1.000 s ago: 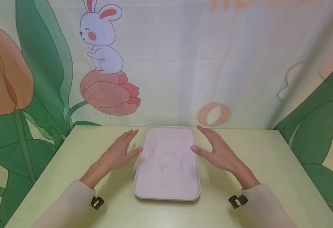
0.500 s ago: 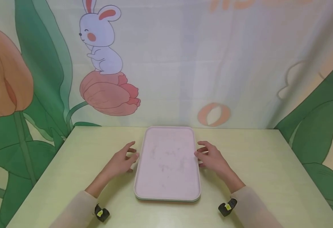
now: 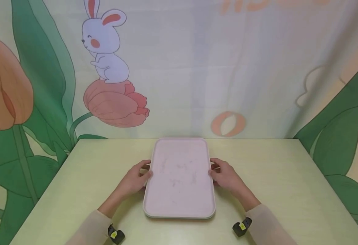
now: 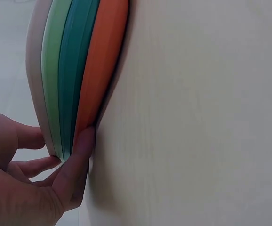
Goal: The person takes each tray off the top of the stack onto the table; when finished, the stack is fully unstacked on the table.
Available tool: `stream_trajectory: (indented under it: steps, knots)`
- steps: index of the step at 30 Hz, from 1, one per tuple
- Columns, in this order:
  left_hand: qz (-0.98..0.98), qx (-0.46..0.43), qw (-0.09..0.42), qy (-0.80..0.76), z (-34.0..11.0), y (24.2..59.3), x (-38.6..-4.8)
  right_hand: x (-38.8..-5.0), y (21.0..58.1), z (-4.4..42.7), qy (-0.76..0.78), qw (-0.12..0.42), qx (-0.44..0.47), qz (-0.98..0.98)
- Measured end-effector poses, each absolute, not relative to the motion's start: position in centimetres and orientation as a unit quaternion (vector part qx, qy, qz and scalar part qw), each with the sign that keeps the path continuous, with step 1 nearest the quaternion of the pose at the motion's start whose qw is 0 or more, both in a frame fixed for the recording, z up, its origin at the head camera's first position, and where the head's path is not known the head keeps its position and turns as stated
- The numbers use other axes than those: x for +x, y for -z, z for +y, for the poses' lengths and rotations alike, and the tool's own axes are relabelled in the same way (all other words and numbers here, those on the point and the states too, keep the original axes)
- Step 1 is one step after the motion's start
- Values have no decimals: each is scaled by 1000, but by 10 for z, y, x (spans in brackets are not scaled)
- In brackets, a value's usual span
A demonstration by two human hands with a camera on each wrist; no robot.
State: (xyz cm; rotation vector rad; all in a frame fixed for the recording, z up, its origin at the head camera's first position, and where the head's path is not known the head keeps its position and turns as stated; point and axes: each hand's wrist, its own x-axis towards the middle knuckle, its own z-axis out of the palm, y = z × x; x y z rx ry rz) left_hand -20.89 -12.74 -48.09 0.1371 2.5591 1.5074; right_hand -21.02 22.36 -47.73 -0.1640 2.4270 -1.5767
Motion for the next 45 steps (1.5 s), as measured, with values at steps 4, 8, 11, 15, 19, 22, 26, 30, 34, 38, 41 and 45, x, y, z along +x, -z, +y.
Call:
stream_trajectory:
  steps: [4, 8, 11, 15, 19, 22, 26, 30, 34, 38, 41, 45]
  knots:
    - [841, 46, 93, -530, -128, 481, -209, -212, 480, 226, 533, 116, -56, 836]
    - [827, 41, 103, -551, -128, 484, -210, -213, 481, 226, 534, 118, -58, 835]
    - [819, 36, 110, -562, -128, 484, -211, -211, 480, 226, 538, 120, -62, 832]
    - [816, 32, 114, -565, -128, 484, -210, -211, 481, 226, 543, 120, -60, 829]
    - [814, 32, 117, -567, -128, 485, -210, -210, 480, 226, 547, 121, -57, 827]
    - [815, 30, 119, -566, -128, 485, -210, -210, 481, 227, 548, 124, -59, 826]
    - [821, 31, 119, -558, -129, 485, -210, -210, 483, 228, 552, 126, -61, 822]
    - [820, 35, 116, -559, -130, 483, -211, -211, 485, 228, 561, 124, -63, 816]
    - [818, 36, 113, -563, -131, 482, -212, -211, 484, 227, 567, 120, -62, 812]
    - [815, 28, 114, -567, -129, 482, -213, -212, 483, 227, 560, 107, -60, 819]
    - [810, 26, 115, -574, -127, 481, -215, -214, 481, 229, 542, 91, -56, 833]
    - [805, 31, 119, -581, -122, 481, -218, -218, 479, 233, 520, 82, -55, 849]
